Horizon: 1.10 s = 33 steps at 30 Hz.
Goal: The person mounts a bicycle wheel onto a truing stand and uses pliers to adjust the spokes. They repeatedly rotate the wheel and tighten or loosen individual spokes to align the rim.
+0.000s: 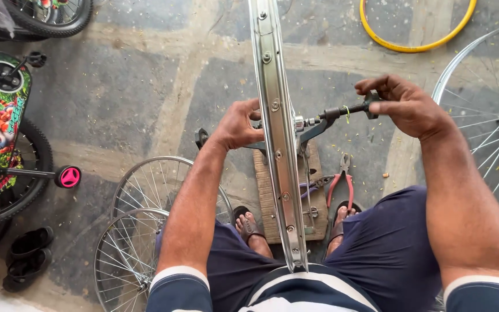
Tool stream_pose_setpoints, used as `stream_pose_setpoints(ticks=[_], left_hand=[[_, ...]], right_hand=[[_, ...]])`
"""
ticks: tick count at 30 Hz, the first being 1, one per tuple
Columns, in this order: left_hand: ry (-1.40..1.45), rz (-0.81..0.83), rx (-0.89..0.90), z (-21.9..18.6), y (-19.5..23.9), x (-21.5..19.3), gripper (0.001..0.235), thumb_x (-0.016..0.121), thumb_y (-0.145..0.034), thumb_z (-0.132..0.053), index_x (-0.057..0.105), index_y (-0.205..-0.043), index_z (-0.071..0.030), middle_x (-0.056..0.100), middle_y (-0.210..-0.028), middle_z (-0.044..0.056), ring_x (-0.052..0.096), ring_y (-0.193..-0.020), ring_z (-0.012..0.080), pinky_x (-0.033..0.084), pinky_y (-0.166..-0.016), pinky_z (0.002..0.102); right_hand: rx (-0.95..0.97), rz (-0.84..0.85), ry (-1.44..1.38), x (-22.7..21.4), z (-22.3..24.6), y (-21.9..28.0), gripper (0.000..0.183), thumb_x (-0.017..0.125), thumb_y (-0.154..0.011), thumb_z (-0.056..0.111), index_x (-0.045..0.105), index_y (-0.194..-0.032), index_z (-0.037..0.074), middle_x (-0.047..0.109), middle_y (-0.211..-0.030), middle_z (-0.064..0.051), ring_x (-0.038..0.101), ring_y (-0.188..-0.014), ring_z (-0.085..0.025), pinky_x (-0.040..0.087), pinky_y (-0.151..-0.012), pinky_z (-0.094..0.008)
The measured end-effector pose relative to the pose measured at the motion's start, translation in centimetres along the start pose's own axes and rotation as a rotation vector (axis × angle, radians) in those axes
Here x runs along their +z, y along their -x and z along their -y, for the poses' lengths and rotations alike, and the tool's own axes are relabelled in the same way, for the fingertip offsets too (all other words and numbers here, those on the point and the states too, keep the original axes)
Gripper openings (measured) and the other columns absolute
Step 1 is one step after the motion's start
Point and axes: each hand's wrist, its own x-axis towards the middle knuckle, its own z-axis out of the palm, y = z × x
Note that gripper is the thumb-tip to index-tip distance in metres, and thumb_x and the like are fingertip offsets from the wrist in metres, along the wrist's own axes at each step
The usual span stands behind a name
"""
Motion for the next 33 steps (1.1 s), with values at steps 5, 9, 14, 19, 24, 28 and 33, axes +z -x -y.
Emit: stream_pose_setpoints(ticks=[5,9,14,19,24,28,33], left_hand=[[0.026,-0.012,-0.002,0.0,0.3,0.3,0.057,0.087,-0.076,-0.025,0.069,-0.128,-0.011,0.078,-0.117,0.007,0.075,-0.111,0.0246,0.059,-0.101,0.041],[0.039,-0.018,0.000,0.2,0.0,-0.1,0.059,0.082,-0.072,-0.021,0.068,-0.129,-0.011,0.076,-0.120,0.007,0.073,-0.115,0.0277,0.059,-0.100,0.043],[-0.016,-0.013,-0.083,0.1,0.2,0.0,0.059,0.083,-0.067,-0.023,0.069,-0.124,-0.012,0.075,-0.122,0.011,0.071,-0.119,0.0329,0.060,-0.099,0.048],[-0.026,-0.014,-0.145,0.5,0.2,0.4,0.063,0.090,-0.064,-0.037,0.070,-0.120,-0.014,0.073,-0.124,0.018,0.068,-0.122,0.0359,0.052,-0.104,0.057],[-0.061,-0.022,-0.186,0.6,-0.2,0.5,0.066,0.091,-0.063,-0.045,0.070,-0.118,-0.015,0.073,-0.122,0.021,0.068,-0.122,0.0358,0.051,-0.104,0.060],[-0.087,-0.030,-0.186,0.6,0.3,0.9,0.065,0.091,-0.065,-0.045,0.070,-0.119,-0.016,0.073,-0.122,0.020,0.068,-0.122,0.0356,0.051,-0.104,0.060],[-0.072,-0.031,-0.147,0.3,0.0,0.6,0.061,0.092,-0.065,-0.043,0.072,-0.115,-0.014,0.076,-0.121,0.015,0.069,-0.121,0.0329,0.055,-0.100,0.056]], right_hand=[[0.280,-0.113,-0.007,0.3,0.3,0.4,0.041,0.060,-0.100,0.027,0.061,-0.135,0.005,0.065,-0.127,-0.018,0.063,-0.109,-0.027,0.055,-0.094,-0.039],[0.051,-0.020,0.015,-0.7,-0.4,-0.5,0.044,0.069,-0.094,0.014,0.059,-0.136,0.004,0.061,-0.130,-0.010,0.057,-0.111,-0.019,0.050,-0.094,-0.035],[0.250,-0.110,-0.116,-1.8,-1.7,-0.2,0.041,0.065,-0.095,0.026,0.064,-0.130,0.005,0.067,-0.121,-0.013,0.062,-0.103,-0.023,0.052,-0.089,-0.040],[0.003,-0.029,-0.067,-2.6,-2.3,-0.1,0.049,0.071,-0.092,0.013,0.063,-0.140,0.005,0.065,-0.120,-0.007,0.059,-0.109,-0.015,0.046,-0.098,-0.035],[0.178,-0.053,-0.160,-2.1,-1.3,-0.5,0.051,0.070,-0.094,0.017,0.062,-0.141,-0.001,0.066,-0.125,-0.018,0.062,-0.109,-0.025,0.045,-0.102,-0.043],[-0.023,0.010,-0.127,-1.4,-0.6,1.1,0.055,0.072,-0.079,0.009,0.057,-0.132,0.001,0.065,-0.139,-0.005,0.062,-0.128,-0.016,0.045,-0.108,-0.037],[0.325,-0.088,-0.026,-2.1,-1.3,-0.8,0.055,0.070,-0.089,0.025,0.059,-0.138,0.004,0.068,-0.125,-0.016,0.066,-0.105,-0.025,0.053,-0.091,-0.042]])
